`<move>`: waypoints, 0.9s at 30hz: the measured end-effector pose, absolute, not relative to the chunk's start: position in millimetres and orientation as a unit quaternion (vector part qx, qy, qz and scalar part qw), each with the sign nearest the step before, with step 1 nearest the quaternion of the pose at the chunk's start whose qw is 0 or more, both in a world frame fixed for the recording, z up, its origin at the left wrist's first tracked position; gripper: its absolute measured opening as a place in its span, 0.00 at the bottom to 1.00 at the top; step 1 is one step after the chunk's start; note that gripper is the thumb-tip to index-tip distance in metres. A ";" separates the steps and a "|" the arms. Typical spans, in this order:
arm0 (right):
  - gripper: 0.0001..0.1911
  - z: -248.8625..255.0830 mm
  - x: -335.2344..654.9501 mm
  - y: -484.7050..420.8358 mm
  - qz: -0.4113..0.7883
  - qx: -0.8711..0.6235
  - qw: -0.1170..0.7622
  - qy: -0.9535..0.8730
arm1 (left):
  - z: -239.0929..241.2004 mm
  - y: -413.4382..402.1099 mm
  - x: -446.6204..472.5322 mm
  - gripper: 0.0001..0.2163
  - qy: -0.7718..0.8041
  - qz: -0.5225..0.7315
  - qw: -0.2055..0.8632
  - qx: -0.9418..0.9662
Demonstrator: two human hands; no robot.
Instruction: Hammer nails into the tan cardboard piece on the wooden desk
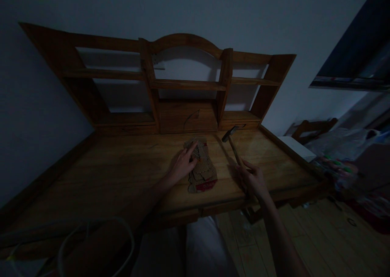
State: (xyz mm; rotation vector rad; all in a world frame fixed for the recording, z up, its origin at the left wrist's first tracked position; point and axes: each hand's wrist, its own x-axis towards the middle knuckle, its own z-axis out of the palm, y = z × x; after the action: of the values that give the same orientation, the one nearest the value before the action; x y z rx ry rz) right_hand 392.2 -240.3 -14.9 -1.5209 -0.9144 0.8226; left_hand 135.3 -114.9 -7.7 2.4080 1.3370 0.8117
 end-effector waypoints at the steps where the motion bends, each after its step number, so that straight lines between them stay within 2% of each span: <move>1: 0.29 -14.4 392.1 -240.4 0.348 -0.646 0.557 -0.388 | -7.7 -114.4 135.1 0.33 0.465 0.279 0.133 0.830; 5: 0.28 -14.1 392.6 -240.6 0.356 -0.635 0.555 -0.403 | -7.5 -111.5 134.4 0.33 0.483 0.260 0.131 0.826; 12: 0.31 -19.0 394.0 -239.6 0.371 -0.623 0.555 -0.407 | -8.3 -108.6 133.8 0.31 0.488 0.248 0.133 0.826; 27: 0.26 -18.7 394.3 -239.9 0.363 -0.619 0.553 -0.423 | -8.9 -109.3 133.2 0.33 0.470 0.288 0.163 0.818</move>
State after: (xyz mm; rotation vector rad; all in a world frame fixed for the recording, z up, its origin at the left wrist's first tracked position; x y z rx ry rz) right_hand 394.3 -239.9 -18.7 -1.4637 -1.0002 0.8587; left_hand 133.2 -109.3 -8.9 2.3343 1.3400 0.8222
